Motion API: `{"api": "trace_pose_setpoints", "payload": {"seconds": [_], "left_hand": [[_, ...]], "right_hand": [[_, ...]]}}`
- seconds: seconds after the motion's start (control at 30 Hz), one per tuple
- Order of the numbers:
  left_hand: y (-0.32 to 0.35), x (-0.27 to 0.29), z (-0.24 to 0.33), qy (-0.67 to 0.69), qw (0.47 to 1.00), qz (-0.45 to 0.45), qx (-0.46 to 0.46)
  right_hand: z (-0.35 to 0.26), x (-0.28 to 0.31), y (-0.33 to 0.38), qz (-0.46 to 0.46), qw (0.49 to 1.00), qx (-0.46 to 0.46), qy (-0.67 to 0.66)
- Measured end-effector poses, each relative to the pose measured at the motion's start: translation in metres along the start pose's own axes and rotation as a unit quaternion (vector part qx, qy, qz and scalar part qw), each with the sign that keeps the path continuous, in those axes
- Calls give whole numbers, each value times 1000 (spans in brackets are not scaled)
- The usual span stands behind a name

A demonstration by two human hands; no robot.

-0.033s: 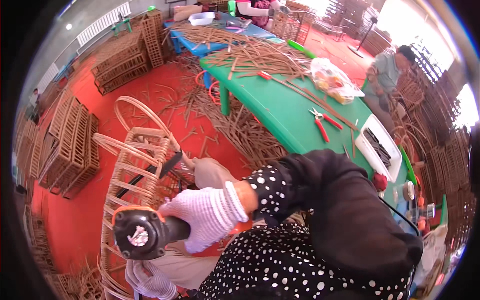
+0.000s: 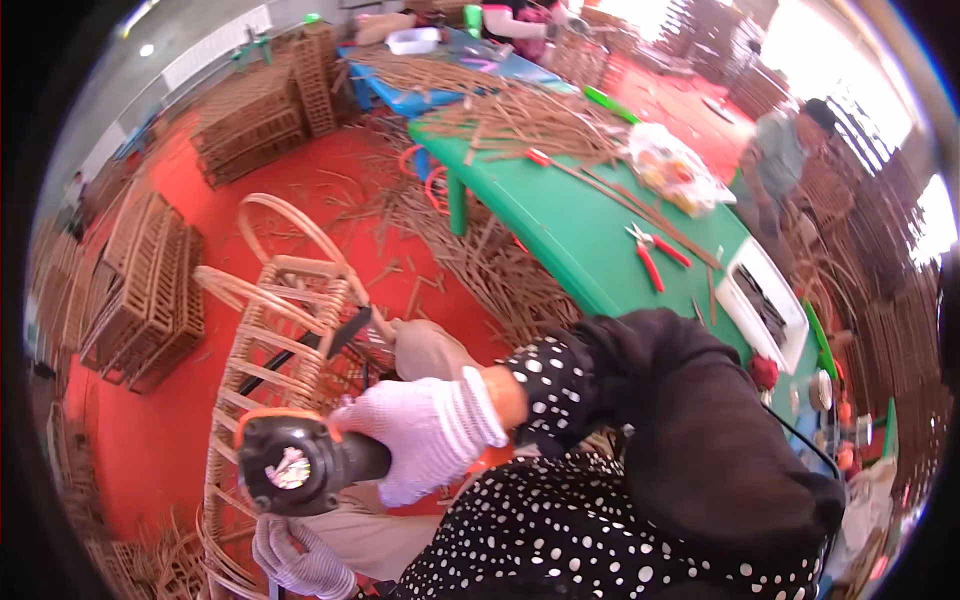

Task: Constructing and weaving a bamboo or rattan furniture frame using manual manipulation, pliers, and a pneumatic staple gun.

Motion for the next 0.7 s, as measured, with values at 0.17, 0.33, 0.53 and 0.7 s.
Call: {"api": "trace_pose_setpoints", "payload": {"seconds": [0.17, 0.33, 0.53, 0.7], "left_hand": [[2, 7, 11, 28, 999, -19, -2], [0, 11, 4, 35, 999, 27, -26], [3, 15, -7, 57, 997, 32, 34], [8, 5, -11, 70, 996, 60, 20]], "right_hand": [[-2, 8, 7, -14, 999, -40, 18], [4, 3, -6, 1, 997, 28, 73], [-21, 1, -27, -47, 977, -189, -83], [-14, 0, -38, -49, 963, -264, -24]]}}
Point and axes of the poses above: each hand's wrist, its own y-axis away from the middle knuckle, its own x-axis out of the back of the hand, z = x × y, the point moved 6 cm from there along -y, towards the middle knuckle
